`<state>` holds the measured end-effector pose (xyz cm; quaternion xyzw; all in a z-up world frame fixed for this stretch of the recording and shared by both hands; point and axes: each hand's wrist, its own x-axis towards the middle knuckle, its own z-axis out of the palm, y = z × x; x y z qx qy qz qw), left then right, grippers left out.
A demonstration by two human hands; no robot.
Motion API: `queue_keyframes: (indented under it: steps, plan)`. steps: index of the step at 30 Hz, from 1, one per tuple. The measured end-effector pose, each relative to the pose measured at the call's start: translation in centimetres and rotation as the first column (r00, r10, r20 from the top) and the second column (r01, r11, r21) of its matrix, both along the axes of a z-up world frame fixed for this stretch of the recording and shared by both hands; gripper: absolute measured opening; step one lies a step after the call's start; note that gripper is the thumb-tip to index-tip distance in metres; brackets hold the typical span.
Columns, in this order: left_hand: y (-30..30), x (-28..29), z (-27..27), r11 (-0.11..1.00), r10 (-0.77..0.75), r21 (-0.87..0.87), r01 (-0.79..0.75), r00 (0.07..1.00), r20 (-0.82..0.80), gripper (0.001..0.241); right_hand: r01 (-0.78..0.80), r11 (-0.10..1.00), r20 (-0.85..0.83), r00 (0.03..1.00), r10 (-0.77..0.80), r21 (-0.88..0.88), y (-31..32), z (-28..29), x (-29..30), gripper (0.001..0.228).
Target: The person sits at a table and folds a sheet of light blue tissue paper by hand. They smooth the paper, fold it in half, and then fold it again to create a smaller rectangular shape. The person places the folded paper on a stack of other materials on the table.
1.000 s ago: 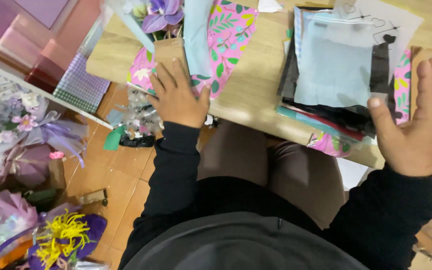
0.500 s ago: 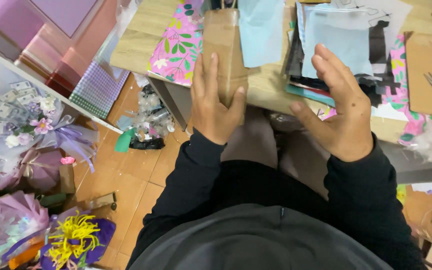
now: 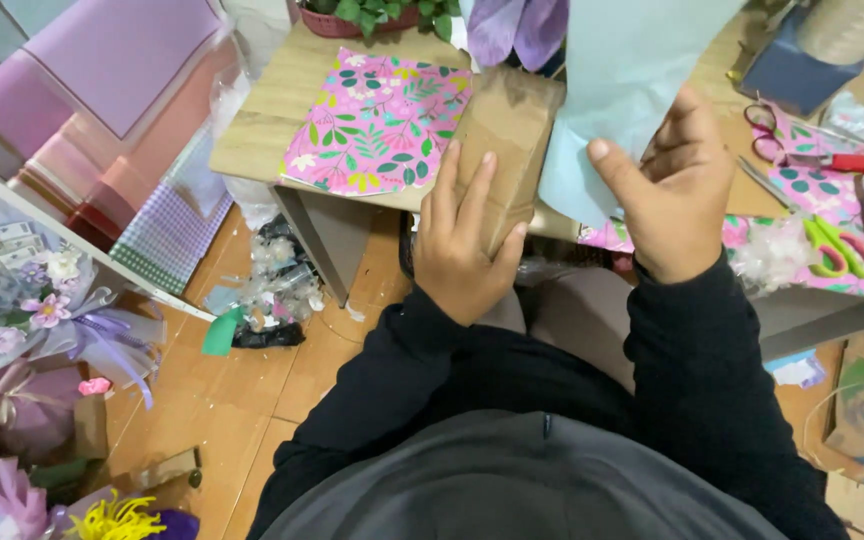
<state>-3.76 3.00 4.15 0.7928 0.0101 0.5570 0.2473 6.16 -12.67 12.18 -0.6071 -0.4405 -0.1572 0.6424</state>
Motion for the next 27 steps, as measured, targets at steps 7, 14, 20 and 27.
queue_keyframes:
  steps: [7,14,20,27]
  plan:
    - [0.3,2.7,-2.1,0.942,0.252,0.198,-0.271,0.961,0.115,0.056,0.136,0.99,-0.107,0.985,-0.138,-0.026,0.2,-3.4,2.3,0.013]
    - [0.1,3.6,-2.5,0.883,0.38,0.251,-0.397,0.918,0.116,0.05,0.156,0.988,-0.17,0.974,-0.152,0.012,0.7,-4.4,2.0,0.024]
    - [-0.7,4.3,-2.8,0.802,0.493,0.304,-0.514,0.857,0.147,0.057,0.213,0.977,0.069,0.975,-0.212,-0.006,0.6,-5.8,2.1,0.021]
    - [-1.0,2.8,0.3,0.79,0.456,0.377,-0.483,0.875,0.163,0.044,0.42,0.907,0.408,0.835,-0.37,-0.038,2.5,-3.9,-1.8,0.015]
